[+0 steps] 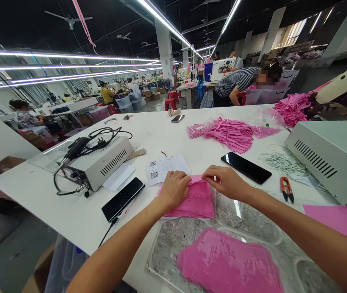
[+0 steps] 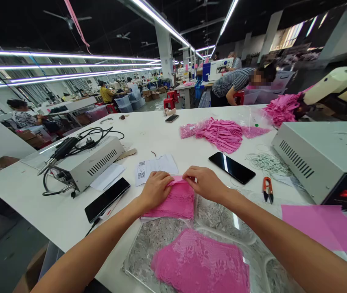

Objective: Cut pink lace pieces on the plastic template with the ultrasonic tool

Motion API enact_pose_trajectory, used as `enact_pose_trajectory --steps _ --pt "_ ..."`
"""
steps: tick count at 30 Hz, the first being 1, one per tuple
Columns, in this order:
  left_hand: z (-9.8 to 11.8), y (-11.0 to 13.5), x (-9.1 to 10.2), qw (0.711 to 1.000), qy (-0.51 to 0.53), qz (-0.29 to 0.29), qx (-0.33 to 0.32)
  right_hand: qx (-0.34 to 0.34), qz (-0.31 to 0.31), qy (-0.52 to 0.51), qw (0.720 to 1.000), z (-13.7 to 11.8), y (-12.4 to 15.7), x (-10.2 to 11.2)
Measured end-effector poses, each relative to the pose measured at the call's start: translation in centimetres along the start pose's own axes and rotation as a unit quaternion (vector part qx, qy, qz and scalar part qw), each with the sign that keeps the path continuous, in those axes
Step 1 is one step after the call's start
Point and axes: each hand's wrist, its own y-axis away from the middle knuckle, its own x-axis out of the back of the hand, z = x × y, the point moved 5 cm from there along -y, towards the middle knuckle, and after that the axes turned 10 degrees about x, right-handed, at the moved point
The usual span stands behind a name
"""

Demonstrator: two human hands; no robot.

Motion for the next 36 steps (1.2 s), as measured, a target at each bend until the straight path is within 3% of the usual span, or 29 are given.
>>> enact_pose_trajectory --steps 5,9,12,15,18,21,26,30,36 --pt "-2.1 2.1 2.2 0.997 0.007 0.065 -0.028 0.026 0.027 0.01 0.999 -2.8 3.6 3.0" --pt "0.2 7.0 3.4 0.989 0.038 0.072 -0.125 0.048 0.001 0.011 0.999 -6.5 10.0 3.9" --pt "3.1 11.5 3.4 0.973 0.056 0.032 -0.22 0.008 -0.09 -0.008 0.996 -8.5 14.6 2.8" --pt "4.4 13.8 3.1 0.961 0.07 -0.05 -0.262 -0.016 -0.174 -0.05 0.983 -9.4 16.2 1.4" --pt "3.5 12.7 3.2 0.966 0.104 -0.071 -0.226 -0.031 -0.142 -0.054 0.988 -8.2 13.5 1.0" --pt "0.9 9.3 3.0 0.986 0.109 -0.039 -0.124 -0.039 -0.069 -0.015 0.997 -5.3 8.7 0.7" --pt "-2.4 4.3 1.3 0.993 0.105 -0.034 -0.044 -0.034 -0.059 -0.006 0.998 -1.2 2.7 -1.5" --pt "-3.1 2.7 0.6 0.988 0.136 -0.065 -0.028 -0.044 -0.085 -0.052 0.994 0.8 1.7 -2.6" --pt "-3.0 1.6 1.3 0.98 0.17 -0.107 -0.011 -0.095 -0.11 -0.125 0.981 3.1 1.8 -2.5"
